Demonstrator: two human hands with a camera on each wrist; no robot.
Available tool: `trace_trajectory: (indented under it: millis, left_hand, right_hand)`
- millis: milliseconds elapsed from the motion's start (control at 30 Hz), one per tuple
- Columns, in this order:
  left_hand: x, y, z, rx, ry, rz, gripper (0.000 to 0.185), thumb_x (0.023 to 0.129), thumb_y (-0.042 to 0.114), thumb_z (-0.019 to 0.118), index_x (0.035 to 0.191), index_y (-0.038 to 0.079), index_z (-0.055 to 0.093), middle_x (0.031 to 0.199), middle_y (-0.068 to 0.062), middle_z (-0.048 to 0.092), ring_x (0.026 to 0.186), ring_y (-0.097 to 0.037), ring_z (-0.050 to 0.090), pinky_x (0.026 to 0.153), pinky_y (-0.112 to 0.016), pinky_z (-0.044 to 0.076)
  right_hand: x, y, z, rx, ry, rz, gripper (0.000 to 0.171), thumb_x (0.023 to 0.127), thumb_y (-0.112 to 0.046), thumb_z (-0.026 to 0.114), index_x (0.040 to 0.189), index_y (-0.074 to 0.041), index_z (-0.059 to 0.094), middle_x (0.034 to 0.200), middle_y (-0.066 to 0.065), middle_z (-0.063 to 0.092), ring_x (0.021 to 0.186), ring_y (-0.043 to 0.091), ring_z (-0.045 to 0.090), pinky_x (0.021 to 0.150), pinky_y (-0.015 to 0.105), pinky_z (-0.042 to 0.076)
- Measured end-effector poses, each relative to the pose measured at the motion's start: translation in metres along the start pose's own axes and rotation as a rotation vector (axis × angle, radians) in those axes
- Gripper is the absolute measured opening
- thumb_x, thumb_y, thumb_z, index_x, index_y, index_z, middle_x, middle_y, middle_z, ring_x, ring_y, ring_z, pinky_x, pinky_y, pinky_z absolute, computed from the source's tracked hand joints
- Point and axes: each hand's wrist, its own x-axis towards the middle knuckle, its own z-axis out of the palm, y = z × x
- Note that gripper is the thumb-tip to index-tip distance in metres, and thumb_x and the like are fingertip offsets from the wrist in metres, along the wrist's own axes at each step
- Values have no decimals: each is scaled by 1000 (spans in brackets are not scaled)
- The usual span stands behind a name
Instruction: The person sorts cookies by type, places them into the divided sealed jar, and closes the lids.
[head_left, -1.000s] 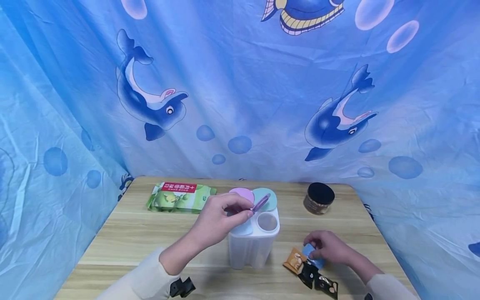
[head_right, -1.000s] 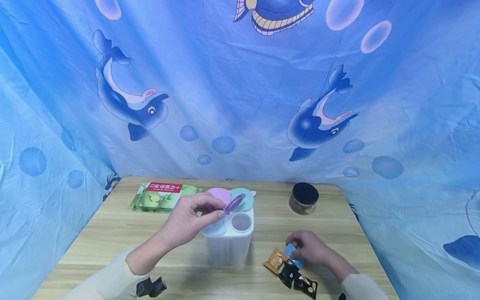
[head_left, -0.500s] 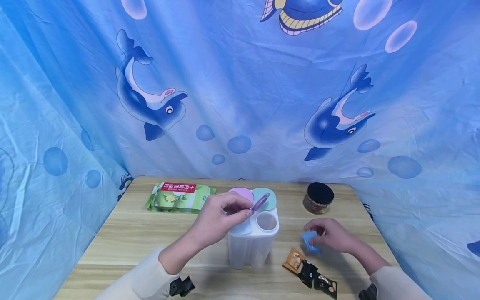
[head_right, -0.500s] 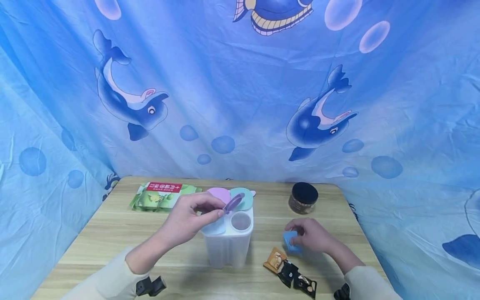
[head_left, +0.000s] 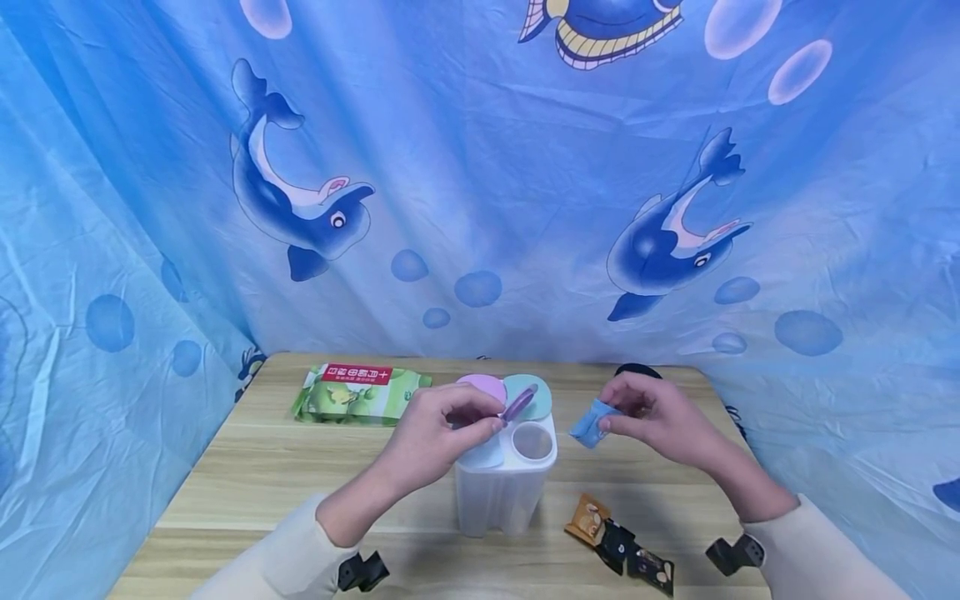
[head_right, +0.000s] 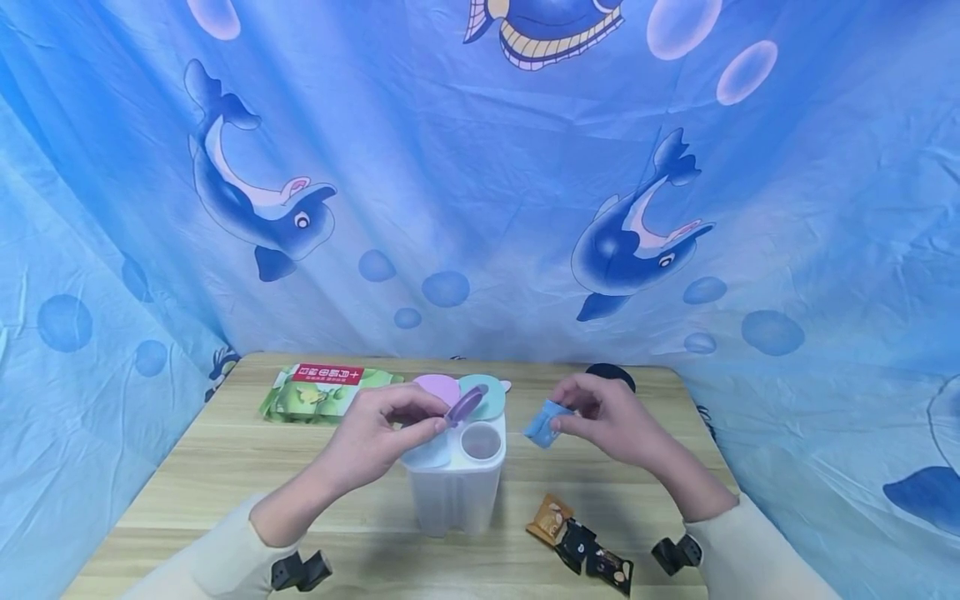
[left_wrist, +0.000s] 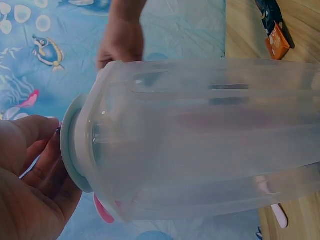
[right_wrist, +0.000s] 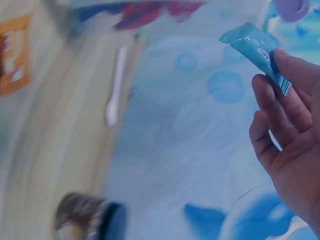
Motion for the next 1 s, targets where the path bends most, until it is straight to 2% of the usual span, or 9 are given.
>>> trace_trajectory:
  millis: [233,367,533,767,1000]
  left_hand:
    - [2,-1,0,9,-8,0,14,89,14,81,102,19,80,94,6,76,82,-10,69,76,-26,60]
    - [2,0,0,8,-9,3,15,89,13,80,102,19,80,94,6,76,83,-9,69,76,-26,60]
    - [2,0,0,-7,-10,7,14,89,12,80,102,18,80,94,5,76,82,-9,70,75,-26,61]
    - [1,1,0,-11,-13,7,14,90,12,79,103,17,80,94,5,77,83,-9,70,75,-26,61]
    - [0,2,-2,-11,-7,7,14,90,12,79,102,18,80,94,5,77,83,-9,71,76,-26,61]
  right_hand:
    - [12,-42,1,62,31,-130,21,89,-4,78,101,-17,67,88,-3,72,74,14,68,61,29,58]
    - [19,-55,9,101,20,-162,20,90,-4,77,101,-17,67,90,-2,71,75,15,68,60,29,57]
    - [26,-58,20,108,-15,-183,19,91,-5,77,101,-18,68,91,-3,71,76,14,65,61,28,56]
    - [32,-55,32,47,-55,-203,13,92,-13,78,101,-21,72,89,-8,72,75,10,64,61,26,54]
    - [35,-56,35,-13,-71,-280,13,92,-14,78,100,-23,75,90,-11,72,74,6,62,59,25,51]
